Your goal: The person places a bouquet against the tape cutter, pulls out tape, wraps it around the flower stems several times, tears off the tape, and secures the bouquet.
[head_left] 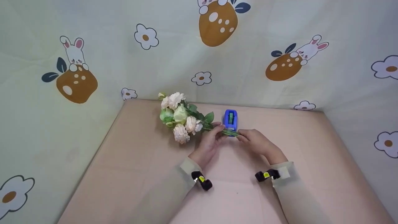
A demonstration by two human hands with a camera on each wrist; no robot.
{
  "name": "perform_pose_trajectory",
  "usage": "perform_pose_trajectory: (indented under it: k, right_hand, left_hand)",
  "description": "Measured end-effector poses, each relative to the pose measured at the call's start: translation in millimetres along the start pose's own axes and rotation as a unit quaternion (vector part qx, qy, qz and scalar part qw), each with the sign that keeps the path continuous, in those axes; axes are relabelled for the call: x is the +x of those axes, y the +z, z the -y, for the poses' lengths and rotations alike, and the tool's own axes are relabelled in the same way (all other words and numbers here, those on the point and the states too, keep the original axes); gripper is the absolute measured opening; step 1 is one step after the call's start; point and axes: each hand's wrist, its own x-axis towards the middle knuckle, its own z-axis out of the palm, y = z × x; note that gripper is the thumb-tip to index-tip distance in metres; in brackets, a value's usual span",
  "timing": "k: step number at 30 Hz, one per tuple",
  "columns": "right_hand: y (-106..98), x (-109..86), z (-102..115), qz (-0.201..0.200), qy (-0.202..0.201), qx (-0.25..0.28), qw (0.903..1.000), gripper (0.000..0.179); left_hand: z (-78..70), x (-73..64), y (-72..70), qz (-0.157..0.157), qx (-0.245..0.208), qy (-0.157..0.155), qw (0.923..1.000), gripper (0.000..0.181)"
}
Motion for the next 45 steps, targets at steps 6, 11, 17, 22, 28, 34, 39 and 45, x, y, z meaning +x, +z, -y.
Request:
perform_pose_trajectory:
  k: [6,11,17,22,28,34,39,45]
  right_hand:
    - [1.5,-0.6,4.8,-0.033,-0.004,-0.039,0.9987,0.019]
    - [2.6,-0.1,6.7,-0.043,-0.004,-0.043,0.9981,0.017]
    - [1.9,1.2,7.2,-0.05,-0.016,-0.038,0.9979,0.017]
    - [2.4,2.1,7.4,-0.053,-0.019,-0.045,0.9974,0.016]
    - [0.4,1.8,7.6,-0.046,-0.01,-0.048,0.9977,0.017]
    - [-5.6,-0.3,2.9,-0.009,0.009,-0.006,0.9999,0.02]
    - [-7.6,-3.1,-5.5,0.029,0.013,0.011,0.9994,0.029]
    - [-10.3,-7.1,-9.4,0.072,0.038,0.077,0.9938,0.044]
  left_hand:
    - [2.0,-1.6,1.1,-0.009,0.0,-0.013,0.9999,0.015]
    - [0.1,-0.6,-0.1,-0.012,0.012,-0.041,0.999,0.025]
    - [-2.7,-0.1,-0.6,-0.007,0.018,-0.059,0.9981,0.048]
    - [-3.5,-0.3,-1.4,0.004,0.022,-0.059,0.998,0.046]
    - [-3.8,-0.6,-4.1,0.023,0.04,-0.056,0.9974,0.043]
    - [-5.0,-1.0,-5.1,0.045,0.068,-0.052,0.9953,0.039]
    - [-6.4,-1.8,-4.5,0.045,0.087,-0.049,0.994,0.019]
    - [-5.9,-2.0,-3.5,0.061,0.069,-0.037,0.995,0.006]
